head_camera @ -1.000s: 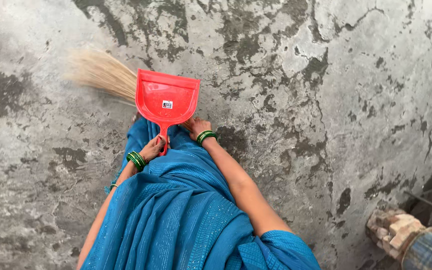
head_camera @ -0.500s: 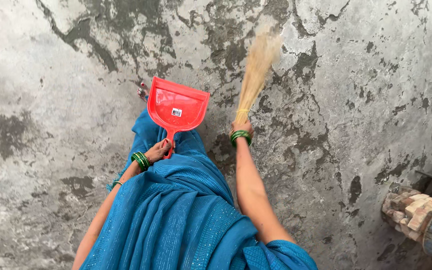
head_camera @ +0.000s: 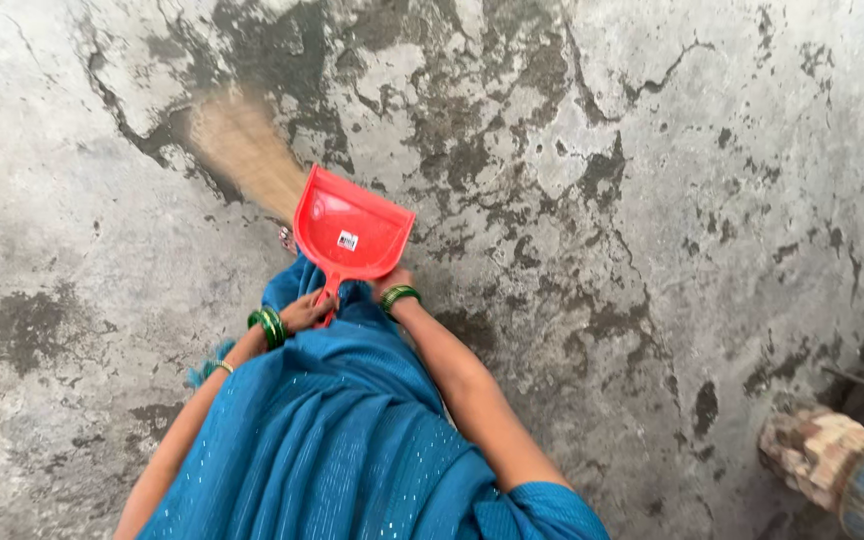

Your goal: The person sweeps dust and debris from a concrete floor into a red dustpan using a short handheld broom.

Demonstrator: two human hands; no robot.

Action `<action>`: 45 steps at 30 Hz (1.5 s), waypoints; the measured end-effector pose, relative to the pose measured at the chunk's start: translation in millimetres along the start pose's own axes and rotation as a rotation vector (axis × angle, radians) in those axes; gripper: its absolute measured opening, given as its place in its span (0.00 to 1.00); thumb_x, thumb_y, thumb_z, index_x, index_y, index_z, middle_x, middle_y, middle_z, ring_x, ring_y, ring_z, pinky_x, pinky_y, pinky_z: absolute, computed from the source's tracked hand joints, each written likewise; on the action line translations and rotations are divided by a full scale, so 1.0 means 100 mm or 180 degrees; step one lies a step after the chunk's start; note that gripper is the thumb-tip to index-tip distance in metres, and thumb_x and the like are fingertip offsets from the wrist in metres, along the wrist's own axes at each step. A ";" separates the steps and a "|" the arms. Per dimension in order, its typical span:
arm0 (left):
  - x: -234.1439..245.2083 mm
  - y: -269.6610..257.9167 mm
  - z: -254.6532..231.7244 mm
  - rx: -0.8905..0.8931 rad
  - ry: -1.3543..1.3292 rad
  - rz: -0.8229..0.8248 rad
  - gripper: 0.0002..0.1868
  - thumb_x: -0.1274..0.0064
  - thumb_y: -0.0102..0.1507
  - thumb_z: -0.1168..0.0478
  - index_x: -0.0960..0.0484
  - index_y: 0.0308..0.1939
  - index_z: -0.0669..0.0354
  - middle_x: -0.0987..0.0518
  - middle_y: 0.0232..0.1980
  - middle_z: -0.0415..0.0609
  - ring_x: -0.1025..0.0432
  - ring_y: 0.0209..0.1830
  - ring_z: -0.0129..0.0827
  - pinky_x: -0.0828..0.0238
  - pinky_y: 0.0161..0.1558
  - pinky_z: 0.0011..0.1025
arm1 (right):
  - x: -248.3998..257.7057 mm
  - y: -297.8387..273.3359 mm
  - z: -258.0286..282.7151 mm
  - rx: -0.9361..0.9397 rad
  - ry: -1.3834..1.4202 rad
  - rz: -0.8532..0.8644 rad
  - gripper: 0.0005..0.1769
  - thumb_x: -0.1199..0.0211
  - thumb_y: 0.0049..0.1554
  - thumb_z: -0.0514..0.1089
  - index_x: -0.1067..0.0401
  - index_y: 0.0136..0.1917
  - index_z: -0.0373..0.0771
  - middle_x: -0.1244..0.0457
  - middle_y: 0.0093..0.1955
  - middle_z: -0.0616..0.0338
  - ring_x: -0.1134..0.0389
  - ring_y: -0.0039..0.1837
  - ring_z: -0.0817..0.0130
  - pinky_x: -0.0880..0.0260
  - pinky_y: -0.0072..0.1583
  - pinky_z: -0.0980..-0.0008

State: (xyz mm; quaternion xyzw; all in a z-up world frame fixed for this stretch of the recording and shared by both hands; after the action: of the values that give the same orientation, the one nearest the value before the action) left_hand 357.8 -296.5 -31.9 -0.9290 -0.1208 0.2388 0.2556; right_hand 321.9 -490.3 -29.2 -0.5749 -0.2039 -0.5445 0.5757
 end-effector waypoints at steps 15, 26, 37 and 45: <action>0.40 0.52 -0.43 0.0151 -0.0339 -0.0029 0.20 0.52 0.69 0.41 0.25 0.49 0.53 0.26 0.35 0.39 0.34 0.33 0.22 0.35 0.35 0.24 | 0.97 0.00 -1.16 -0.1927 0.0180 -0.0178 0.46 0.29 0.45 0.57 0.38 0.74 0.50 0.32 0.52 0.44 0.28 0.52 0.45 0.27 0.51 0.46; 0.83 0.64 -0.87 -0.0234 -0.0762 -0.0879 0.23 0.57 0.70 0.39 0.25 0.48 0.55 0.26 0.38 0.40 0.35 0.37 0.22 0.34 0.41 0.24 | 1.58 1.51 -1.67 -0.2207 0.0844 0.0282 0.37 0.21 0.36 0.58 0.23 0.56 0.40 0.27 0.48 0.47 0.24 0.50 0.53 0.24 0.56 0.56; 0.87 1.30 -1.56 -0.0324 -0.0817 -0.1274 0.24 0.55 0.69 0.37 0.27 0.49 0.54 0.29 0.38 0.39 0.38 0.33 0.21 0.39 0.35 0.22 | 1.49 2.51 -0.85 0.0843 -0.0777 0.1277 0.35 0.28 0.46 0.53 0.30 0.64 0.43 0.33 0.59 0.47 0.29 0.58 0.49 0.26 0.57 0.52; 0.84 1.54 -1.69 -0.0141 -0.1180 -0.1495 0.30 0.56 0.65 0.31 0.26 0.50 0.52 0.26 0.38 0.41 0.34 0.32 0.20 0.36 0.33 0.21 | 2.34 2.64 -1.76 -0.0113 -0.0334 0.0090 0.49 0.30 0.47 0.56 0.45 0.78 0.52 0.36 0.57 0.46 0.29 0.53 0.44 0.27 0.54 0.48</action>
State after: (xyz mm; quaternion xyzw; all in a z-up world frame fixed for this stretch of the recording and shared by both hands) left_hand 531.3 -467.4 -18.8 -0.8216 -0.3821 0.3360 0.2571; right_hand 555.9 -805.2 11.6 -0.6156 -0.2160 -0.5090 0.5616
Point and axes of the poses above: each hand's wrist, its own y-axis towards the middle knuckle, its own x-axis out of the back of the hand, z = x × y, the point moved 5 cm from there along y, towards the middle knuckle
